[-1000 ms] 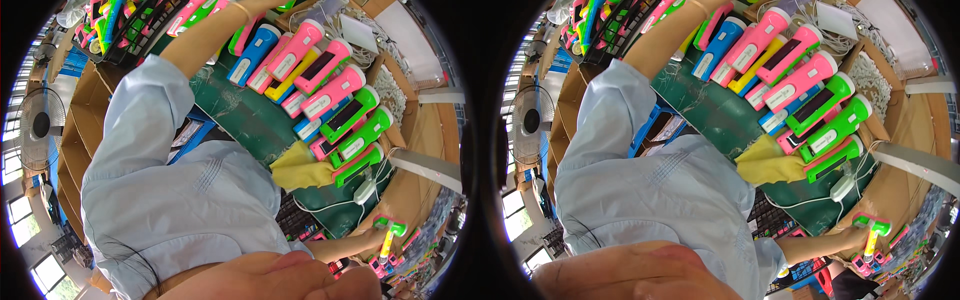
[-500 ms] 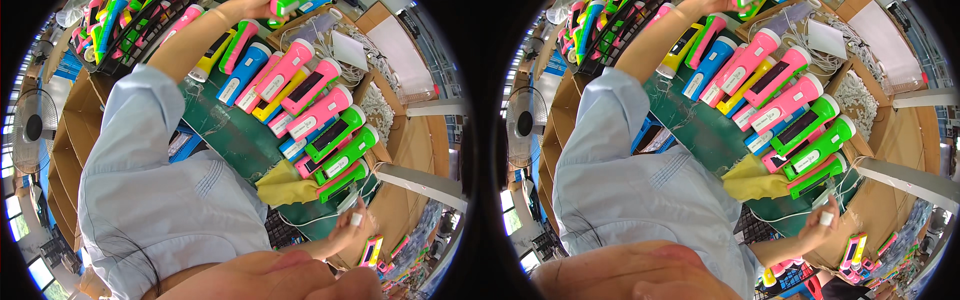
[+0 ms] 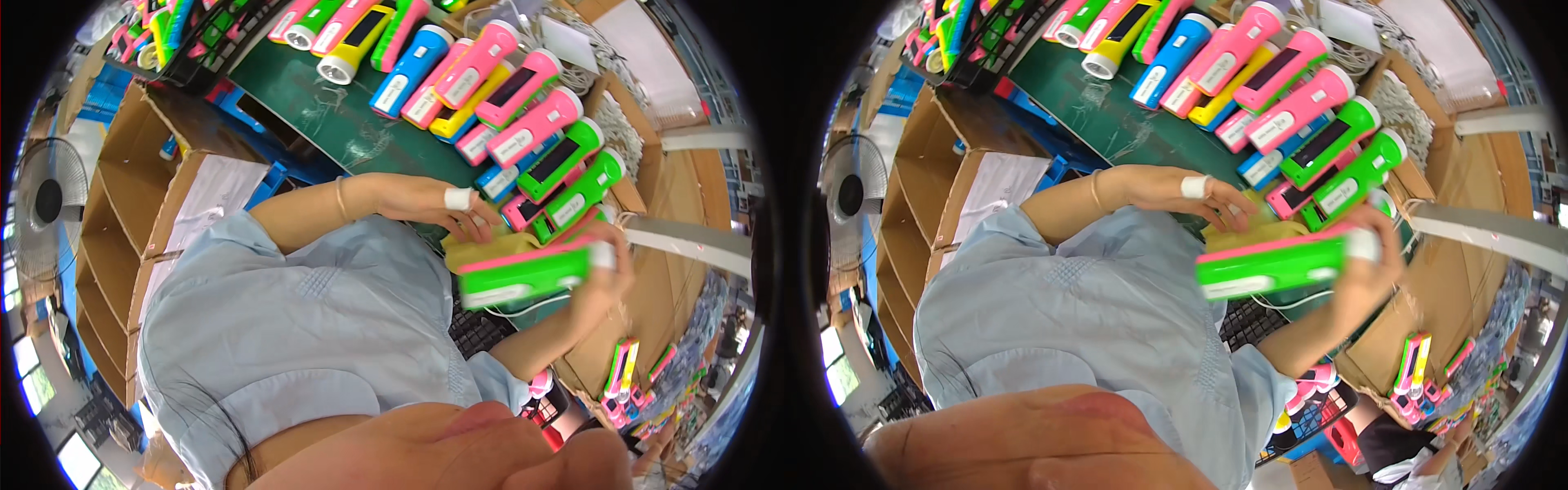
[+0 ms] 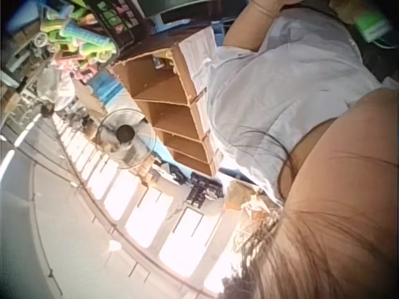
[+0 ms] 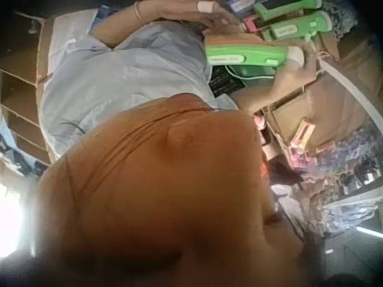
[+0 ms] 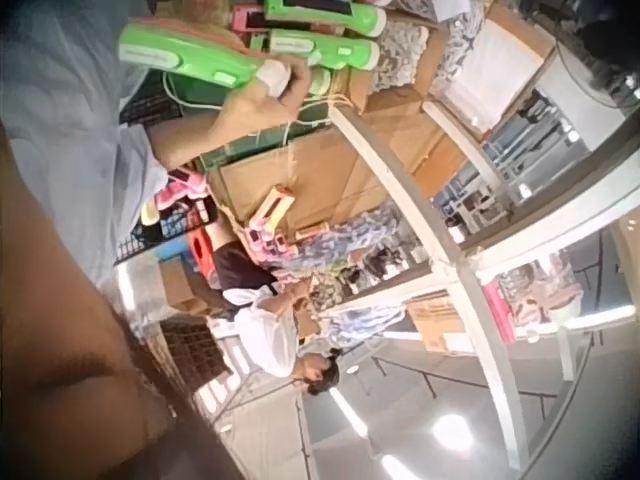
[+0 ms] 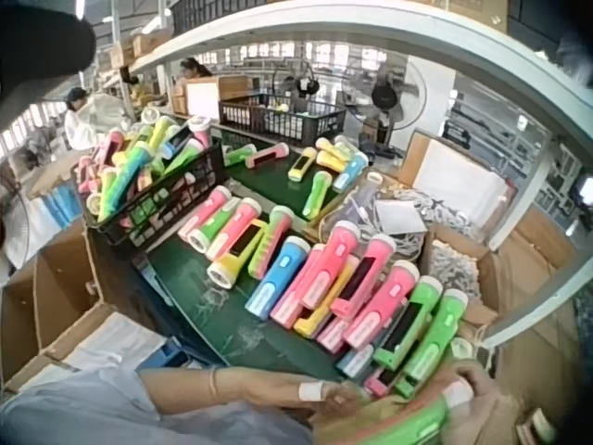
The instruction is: Testing and cleaning plastic flashlights on an assembly line.
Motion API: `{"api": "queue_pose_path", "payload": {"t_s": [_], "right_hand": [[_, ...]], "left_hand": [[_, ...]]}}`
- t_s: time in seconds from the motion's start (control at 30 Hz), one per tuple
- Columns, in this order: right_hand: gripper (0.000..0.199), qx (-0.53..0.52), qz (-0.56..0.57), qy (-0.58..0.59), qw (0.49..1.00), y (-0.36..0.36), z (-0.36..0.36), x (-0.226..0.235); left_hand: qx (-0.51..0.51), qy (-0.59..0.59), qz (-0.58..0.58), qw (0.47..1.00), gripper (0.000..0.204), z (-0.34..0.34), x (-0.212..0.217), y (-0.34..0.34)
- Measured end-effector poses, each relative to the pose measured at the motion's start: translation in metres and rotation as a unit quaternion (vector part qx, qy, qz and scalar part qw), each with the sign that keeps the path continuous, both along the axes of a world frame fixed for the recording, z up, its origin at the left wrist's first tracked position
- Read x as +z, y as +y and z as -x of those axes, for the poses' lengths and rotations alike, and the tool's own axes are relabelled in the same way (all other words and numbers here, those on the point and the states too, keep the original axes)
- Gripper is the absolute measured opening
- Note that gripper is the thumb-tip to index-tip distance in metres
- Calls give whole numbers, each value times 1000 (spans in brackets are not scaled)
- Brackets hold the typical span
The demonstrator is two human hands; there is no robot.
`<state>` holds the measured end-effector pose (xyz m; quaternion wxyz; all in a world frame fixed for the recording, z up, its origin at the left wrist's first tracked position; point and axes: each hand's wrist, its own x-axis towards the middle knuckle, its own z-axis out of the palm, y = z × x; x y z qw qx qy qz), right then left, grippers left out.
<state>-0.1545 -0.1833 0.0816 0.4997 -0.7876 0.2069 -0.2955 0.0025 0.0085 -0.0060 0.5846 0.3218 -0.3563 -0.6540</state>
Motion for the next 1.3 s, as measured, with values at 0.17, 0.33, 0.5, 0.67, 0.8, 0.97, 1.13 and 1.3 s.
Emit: {"api": "queue_pose_path", "payload": {"t_s": [0.17, 0.33, 0.5, 0.67, 0.8, 0.97, 1.13, 1.3], "right_hand": [[18, 24, 104, 57, 993, 55, -32, -36], [34, -76, 102, -87, 988, 52, -25, -58], [28, -30, -114, -10, 993, 56, 2, -89], [27, -31, -153, 0, 988, 61, 13, -93], [26, -25, -165, 6, 986, 57, 13, -96], [26, -27, -140, 20, 990, 60, 9, -94], [25, -23, -146, 11, 989, 62, 10, -95], [25, -26, -149, 12, 988, 63, 10, -92]], "left_hand": [[-63, -40, -68, 995, 46, 23, 19, -5], [125, 144, -103, 976, 29, 27, 12, -25], [124, 254, -115, 952, 33, 13, 20, -40], [85, 290, -122, 946, 38, 11, 21, -40], [131, 274, -133, 943, 35, 13, 31, -40], [111, 270, -142, 946, 42, 14, 31, -39], [109, 281, -163, 939, 39, 19, 33, -34], [120, 269, -170, 940, 33, 23, 32, -32]]}}
